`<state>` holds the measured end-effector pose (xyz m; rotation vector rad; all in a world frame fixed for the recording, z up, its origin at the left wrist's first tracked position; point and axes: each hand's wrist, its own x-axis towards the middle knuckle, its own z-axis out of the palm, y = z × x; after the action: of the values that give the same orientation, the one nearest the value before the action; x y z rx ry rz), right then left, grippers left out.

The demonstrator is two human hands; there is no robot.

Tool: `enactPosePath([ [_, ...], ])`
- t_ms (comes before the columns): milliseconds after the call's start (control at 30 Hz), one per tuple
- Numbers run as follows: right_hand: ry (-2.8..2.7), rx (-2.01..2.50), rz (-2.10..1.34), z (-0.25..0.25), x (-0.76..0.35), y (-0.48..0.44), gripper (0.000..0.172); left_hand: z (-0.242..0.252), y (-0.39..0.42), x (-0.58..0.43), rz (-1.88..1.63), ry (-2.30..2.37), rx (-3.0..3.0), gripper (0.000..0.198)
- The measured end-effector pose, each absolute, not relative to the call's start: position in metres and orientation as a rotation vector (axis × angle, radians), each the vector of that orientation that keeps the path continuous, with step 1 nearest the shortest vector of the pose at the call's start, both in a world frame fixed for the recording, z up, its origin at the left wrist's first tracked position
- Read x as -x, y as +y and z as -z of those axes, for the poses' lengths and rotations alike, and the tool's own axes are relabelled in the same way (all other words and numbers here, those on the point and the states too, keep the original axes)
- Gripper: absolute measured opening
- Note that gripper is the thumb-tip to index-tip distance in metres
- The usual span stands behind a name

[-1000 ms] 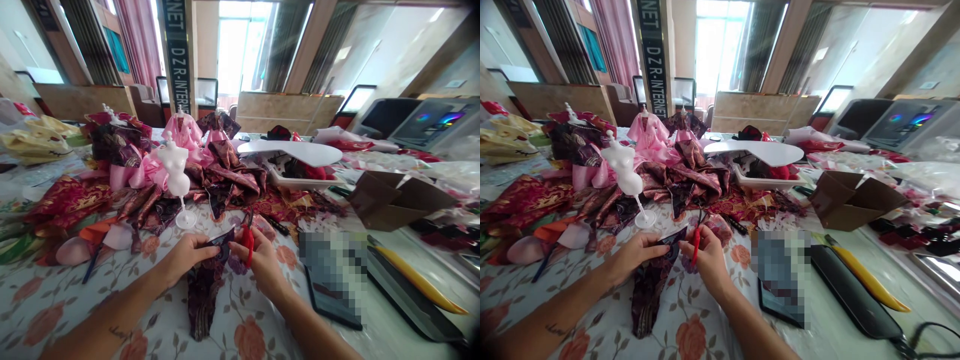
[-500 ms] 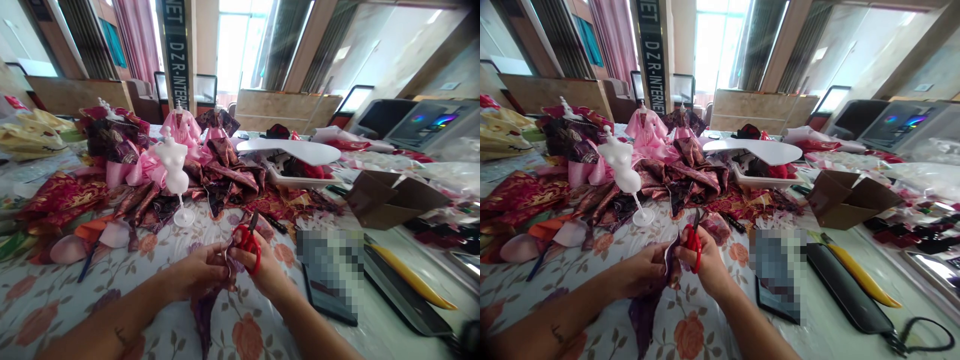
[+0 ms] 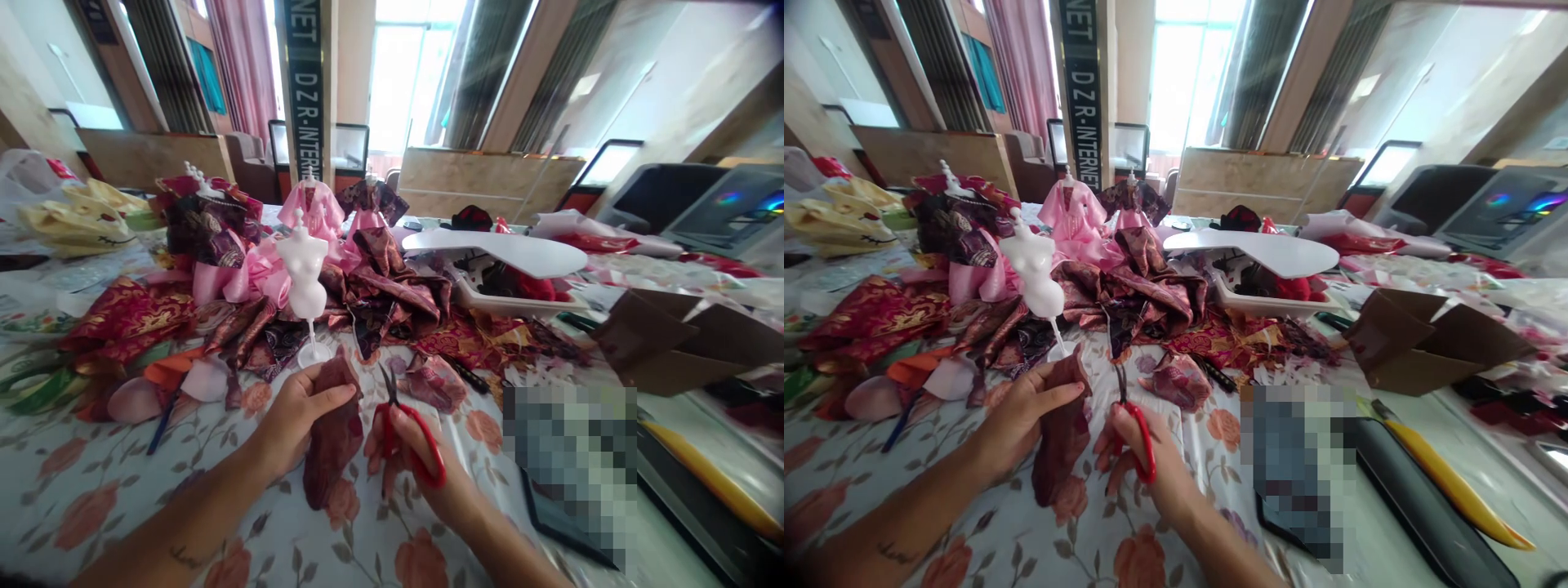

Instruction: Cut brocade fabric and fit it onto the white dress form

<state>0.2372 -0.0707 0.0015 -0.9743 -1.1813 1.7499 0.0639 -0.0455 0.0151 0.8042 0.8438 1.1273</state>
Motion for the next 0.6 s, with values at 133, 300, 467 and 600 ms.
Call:
enactPosePath([
  [133, -1.297, 1.008, -1.795, 0.003, -0.233, -0.08, 0.043, -0.018, -0.045, -0.064, -1.174, 0.878, -0.783, 0.02],
  [300, -1.397, 1.074, -1.71, 0.008, -0.233, -0.085, 0.043, -0.008, -0.048, -0.066, -1.132, 0.883, -0.855, 0.016],
  [467, -1.438, 1.145, -1.685, 0.009, -0.232, -0.089, 0.049, -0.003, -0.051, -0.068, -1.129, 0.926, -0.913, 0.017],
  [600, -1.45, 1.145, -1.643, 0.012, -0.229, -0.091, 0.052, -0.005, -0.054, -0.069, -1.117, 0.894, -0.869, 0.019],
])
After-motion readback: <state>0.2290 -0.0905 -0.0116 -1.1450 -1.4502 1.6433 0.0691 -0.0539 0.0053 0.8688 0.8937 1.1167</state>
